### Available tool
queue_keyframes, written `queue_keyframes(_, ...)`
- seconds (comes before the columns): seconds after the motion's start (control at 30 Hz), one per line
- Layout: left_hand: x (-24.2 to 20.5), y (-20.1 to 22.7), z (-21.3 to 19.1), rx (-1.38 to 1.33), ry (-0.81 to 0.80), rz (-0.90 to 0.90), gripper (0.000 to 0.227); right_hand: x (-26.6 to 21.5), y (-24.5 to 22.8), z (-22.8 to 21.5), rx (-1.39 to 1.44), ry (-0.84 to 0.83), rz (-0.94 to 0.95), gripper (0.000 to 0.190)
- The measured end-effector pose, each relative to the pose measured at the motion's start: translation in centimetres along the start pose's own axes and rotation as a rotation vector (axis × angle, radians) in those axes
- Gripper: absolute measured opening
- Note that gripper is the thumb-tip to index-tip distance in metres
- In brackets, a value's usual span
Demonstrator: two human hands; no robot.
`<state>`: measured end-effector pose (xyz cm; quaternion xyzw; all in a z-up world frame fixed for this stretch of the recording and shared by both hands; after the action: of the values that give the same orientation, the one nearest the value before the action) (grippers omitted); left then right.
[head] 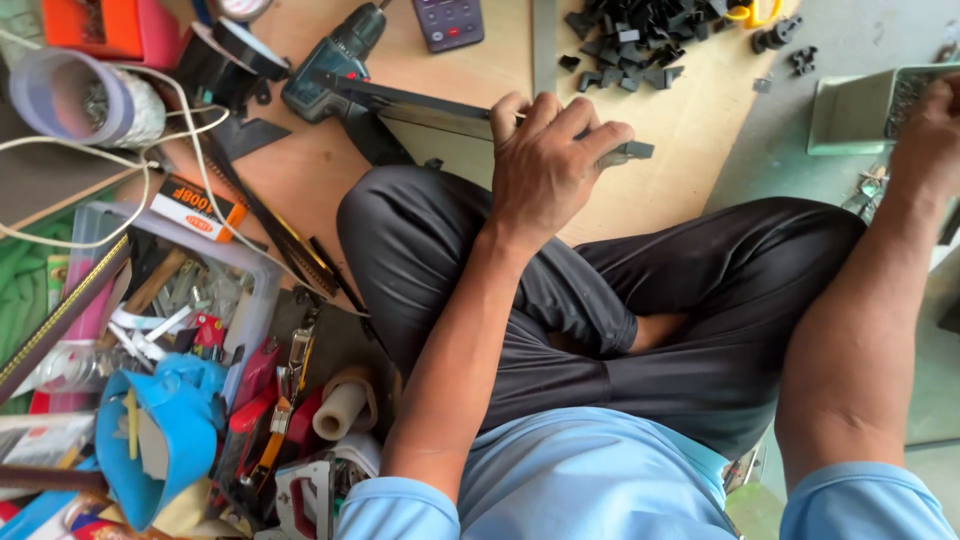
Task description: The recorder is assembling picture frames by inserting glass, artwork, and backing, and then securing the frame with fasteners and tools.
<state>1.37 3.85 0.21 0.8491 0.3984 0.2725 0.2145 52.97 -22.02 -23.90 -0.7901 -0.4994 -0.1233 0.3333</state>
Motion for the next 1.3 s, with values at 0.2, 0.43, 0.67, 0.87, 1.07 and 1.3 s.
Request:
queue_keyframes(0.2,0.5,0.1,-1.6,-0.015,0.019,0.003,0.021,-0.7,2.4,0.0,0.09,0.044,0.226,0.023)
queue_keyframes(0.43,0.0,0.3,-0.8,-0.038,-0.015,0.015,0.023,5.2,-16.6,-4.7,-0.056,0.267,-0.412,0.011)
queue_keyframes(0.67,0.4,0.6,-0.7,-0.054,0.011,0.03,0.024,6.0,-36.2,-4.4,0.863,-0.021,-0.014,0.01)
queue_keyframes(0.87,0.7,1.0,-0.9,-0.059,-0.053,-0.043,0.043,6.8,-45.1,-5.5,0.778,-0.217,-0.007,0.01)
queue_keyframes(1.07,0.5,0.4,0.3,-0.077,0.026,-0.033,0.046,7.0,-46.6,-5.1,0.66,-0.324,-0.078,0.001)
queue_keyframes(1.3,0.4,0.3,0.4,-0.143,0.036,0.003,0.037,7.6,-48.4,-5.6,0.506,-0.288,-0.24,0.005)
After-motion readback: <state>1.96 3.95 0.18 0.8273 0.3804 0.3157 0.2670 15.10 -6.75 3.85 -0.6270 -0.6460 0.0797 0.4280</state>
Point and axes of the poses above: each hand's wrist, its own x-axis towards the middle knuckle, its own z-axis out of the palm, y = z × x, the point moved 4 cm from there along x, towards the middle knuckle, and after that the axes turned 15 degrees about -z, right-handed, at the moved point
